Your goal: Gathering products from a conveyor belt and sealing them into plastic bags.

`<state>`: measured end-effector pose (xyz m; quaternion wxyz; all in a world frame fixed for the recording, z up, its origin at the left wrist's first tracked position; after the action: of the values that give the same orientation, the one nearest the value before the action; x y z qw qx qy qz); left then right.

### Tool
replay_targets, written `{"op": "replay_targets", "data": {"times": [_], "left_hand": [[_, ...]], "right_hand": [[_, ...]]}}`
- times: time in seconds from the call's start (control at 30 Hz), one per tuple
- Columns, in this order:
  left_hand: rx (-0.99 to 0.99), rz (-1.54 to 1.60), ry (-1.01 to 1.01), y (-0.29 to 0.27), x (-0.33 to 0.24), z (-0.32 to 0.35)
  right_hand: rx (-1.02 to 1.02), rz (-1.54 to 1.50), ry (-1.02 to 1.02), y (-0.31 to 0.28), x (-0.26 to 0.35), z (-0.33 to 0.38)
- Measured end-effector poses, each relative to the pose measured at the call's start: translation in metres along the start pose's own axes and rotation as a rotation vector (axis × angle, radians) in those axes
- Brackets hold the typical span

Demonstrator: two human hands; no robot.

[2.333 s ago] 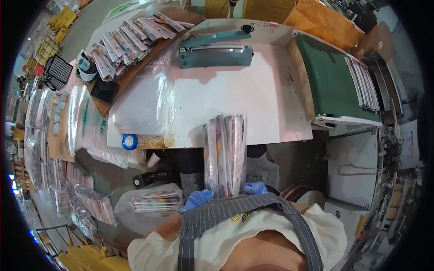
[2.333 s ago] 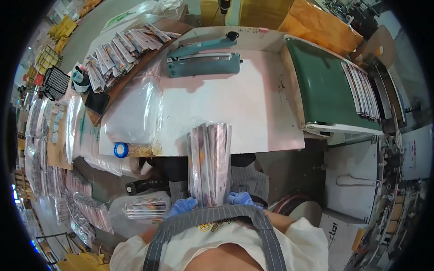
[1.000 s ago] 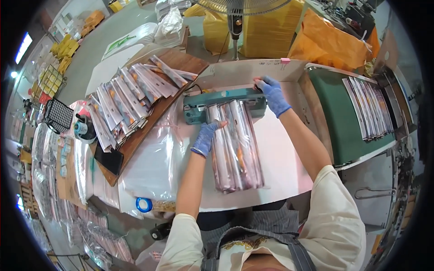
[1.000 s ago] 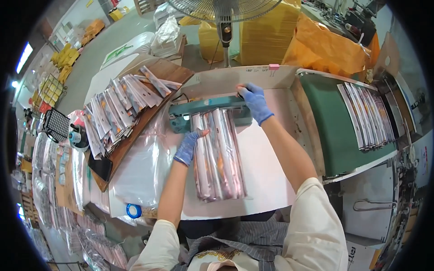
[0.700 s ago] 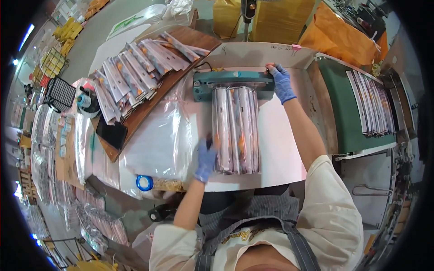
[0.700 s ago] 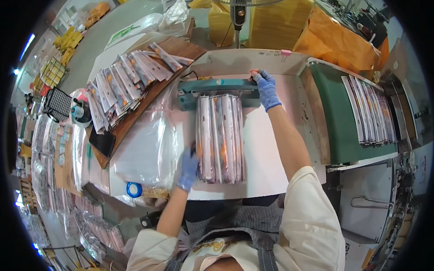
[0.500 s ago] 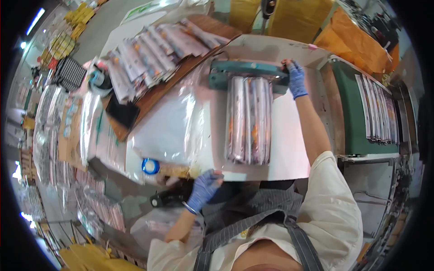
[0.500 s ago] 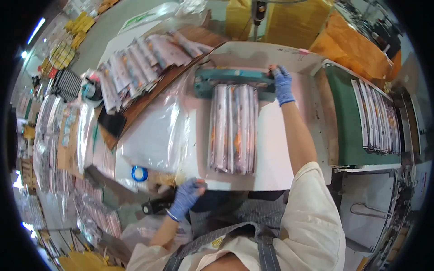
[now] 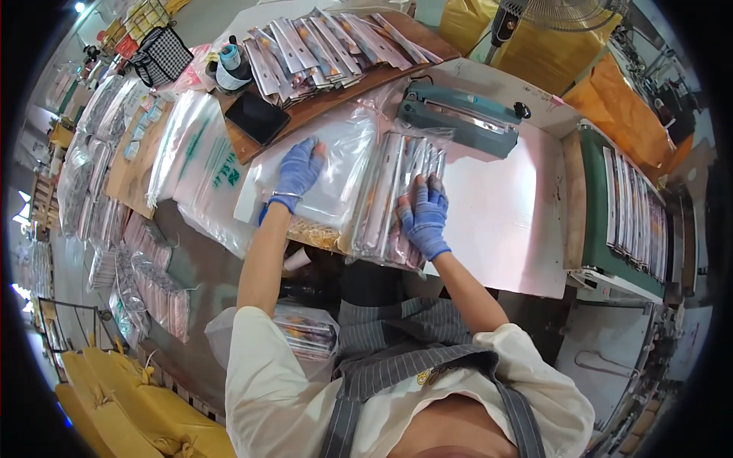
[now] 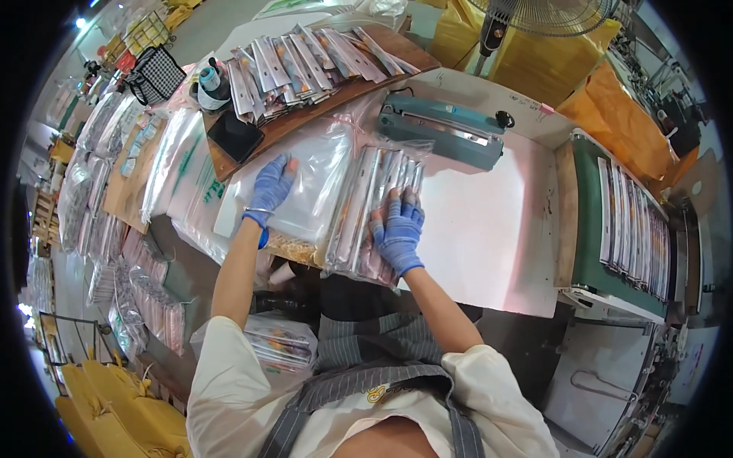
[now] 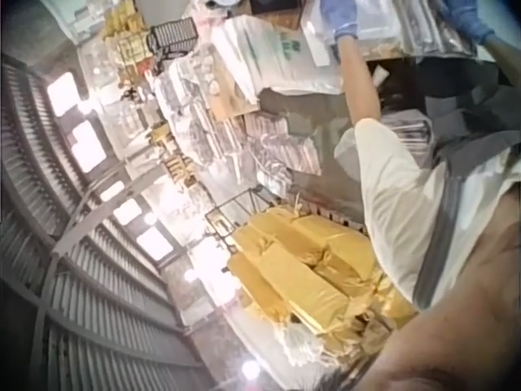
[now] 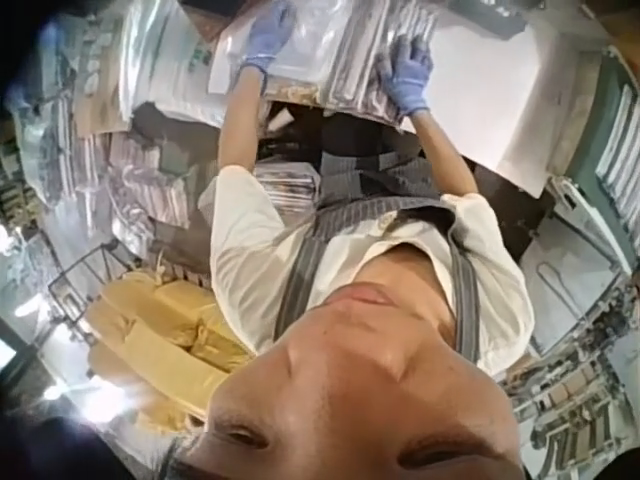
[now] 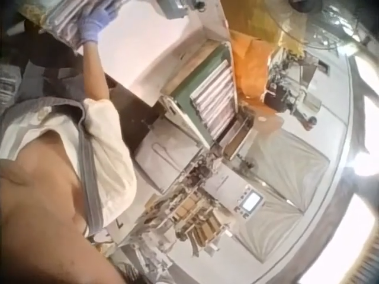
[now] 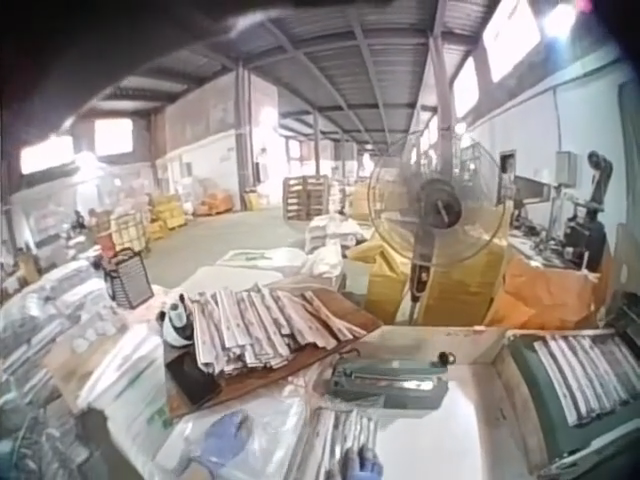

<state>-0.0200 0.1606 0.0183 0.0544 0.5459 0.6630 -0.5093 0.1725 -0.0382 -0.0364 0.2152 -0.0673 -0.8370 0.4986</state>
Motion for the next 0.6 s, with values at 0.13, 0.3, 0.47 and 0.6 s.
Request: {"op": "replay_targets", "data": {"times": [0.13, 0.3, 0.47, 0.6], "left_hand": [[0.113, -0.117, 0.256, 0.008, -0.078, -0.004], [0.355, -0.252, 0.207, 0.032, -0.040, 0.004], [-0.061, 0.334, -0.288, 0.017, -0.014, 0.006], [-0.051, 0.095, 0.101, 0.033, -0.077, -0.002]], "right_hand": [[-0.007, -0.030, 0.004, 0.003, -0.002, 0.000], [-0.034, 0.005, -0.027, -0.006, 0.007, 0.001], [0.063, -0.544, 0.034, -0.022, 0.047, -0.017], [0.216, -1.145, 0.342, 0.009, 0.061, -0.056]]}}
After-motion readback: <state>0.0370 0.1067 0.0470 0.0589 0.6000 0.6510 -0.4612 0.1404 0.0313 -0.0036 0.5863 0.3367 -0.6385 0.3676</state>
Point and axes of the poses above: each hand's wrist, its own z-axis away from the middle knuckle, its own y-axis out of the palm, x = y × z, the point moved 5 cm from there along -z, towards the middle knuckle, and after that the axes turned 10 degrees about z, right-handed, at the moved point
